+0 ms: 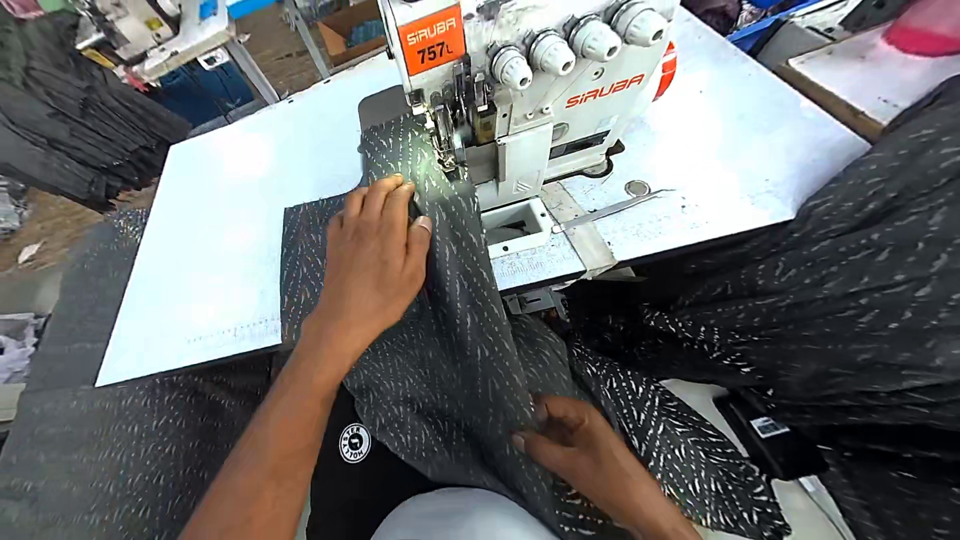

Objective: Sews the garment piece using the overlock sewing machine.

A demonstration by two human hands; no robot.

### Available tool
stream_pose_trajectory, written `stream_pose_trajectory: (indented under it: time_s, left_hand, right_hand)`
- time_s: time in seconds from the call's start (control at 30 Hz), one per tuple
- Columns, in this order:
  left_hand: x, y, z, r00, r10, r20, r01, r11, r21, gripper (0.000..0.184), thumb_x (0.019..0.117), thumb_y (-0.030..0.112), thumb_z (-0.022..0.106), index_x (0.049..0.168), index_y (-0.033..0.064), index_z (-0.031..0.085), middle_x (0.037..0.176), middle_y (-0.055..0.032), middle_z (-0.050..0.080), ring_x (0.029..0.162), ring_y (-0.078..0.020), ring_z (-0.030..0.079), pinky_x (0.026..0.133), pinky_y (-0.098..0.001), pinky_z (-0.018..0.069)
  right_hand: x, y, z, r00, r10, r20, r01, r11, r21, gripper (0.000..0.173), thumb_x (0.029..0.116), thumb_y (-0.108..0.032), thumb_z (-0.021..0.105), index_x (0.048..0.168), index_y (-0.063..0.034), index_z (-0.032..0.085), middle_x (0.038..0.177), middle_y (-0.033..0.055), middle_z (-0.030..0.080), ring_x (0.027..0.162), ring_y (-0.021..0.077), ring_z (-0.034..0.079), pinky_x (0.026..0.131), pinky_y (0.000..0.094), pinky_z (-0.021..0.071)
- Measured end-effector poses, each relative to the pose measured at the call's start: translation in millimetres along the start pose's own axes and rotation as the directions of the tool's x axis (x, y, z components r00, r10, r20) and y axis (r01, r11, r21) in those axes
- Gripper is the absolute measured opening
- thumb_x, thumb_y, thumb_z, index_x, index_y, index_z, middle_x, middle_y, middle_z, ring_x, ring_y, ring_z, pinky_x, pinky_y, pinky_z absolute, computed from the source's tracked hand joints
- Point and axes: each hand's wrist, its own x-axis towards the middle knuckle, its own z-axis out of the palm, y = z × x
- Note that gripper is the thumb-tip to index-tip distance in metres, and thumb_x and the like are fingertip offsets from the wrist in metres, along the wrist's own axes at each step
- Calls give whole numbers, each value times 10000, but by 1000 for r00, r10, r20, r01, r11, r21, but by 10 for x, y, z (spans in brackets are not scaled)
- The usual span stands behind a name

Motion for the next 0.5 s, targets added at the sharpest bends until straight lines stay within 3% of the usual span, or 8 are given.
stream_pose_trajectory:
  time_s: [0.13, 0.23, 0.33, 0.5]
  left_hand:
    - [309, -177, 69, 994, -77, 83, 73, 996, 53, 664, 1072, 492, 266, 1569, 76, 409, 1649, -120, 352, 1541, -325, 285, 1200, -654, 223]
    - [545, -312, 85, 983, -125, 135, 121, 992, 37, 723, 1063, 543, 231, 1620, 88, 308, 1701, -113, 240, 1582, -307, 176, 1224, -671, 117]
    - [752, -406, 90, 974, -159, 160, 151, 986, 65, 753, 1059, 560, 206, 1636, 80, 257, 1718, -121, 181, 1590, -296, 148, 1227, -675, 98]
    - [1138, -598, 128, 960, -230, 157, 227, 973, 41, 786, 1043, 602, 215, 1645, 96, 230, 1731, -97, 134, 1595, -296, 120, 1202, -721, 83]
  right_hand:
    - [103, -182, -3, 996, -93, -10, 94, 992, 88, 179, 844, -206, 811, 802, -199, 636, 636, -88, 584, 500, -1, 496, 457, 179, 415]
    - [258, -378, -17, 985, -175, 1, 173, 974, 145, 161, 854, -180, 809, 842, -194, 649, 693, -65, 657, 563, 11, 591, 515, 184, 502]
    - [405, -552, -20, 967, -253, -11, 250, 946, 208, 140, 863, -176, 807, 861, -174, 667, 746, -28, 679, 622, 36, 630, 564, 202, 542]
    - [695, -801, -31, 954, -298, -33, 298, 930, 214, 117, 867, -142, 793, 875, -137, 676, 739, 32, 674, 603, 76, 629, 551, 219, 546]
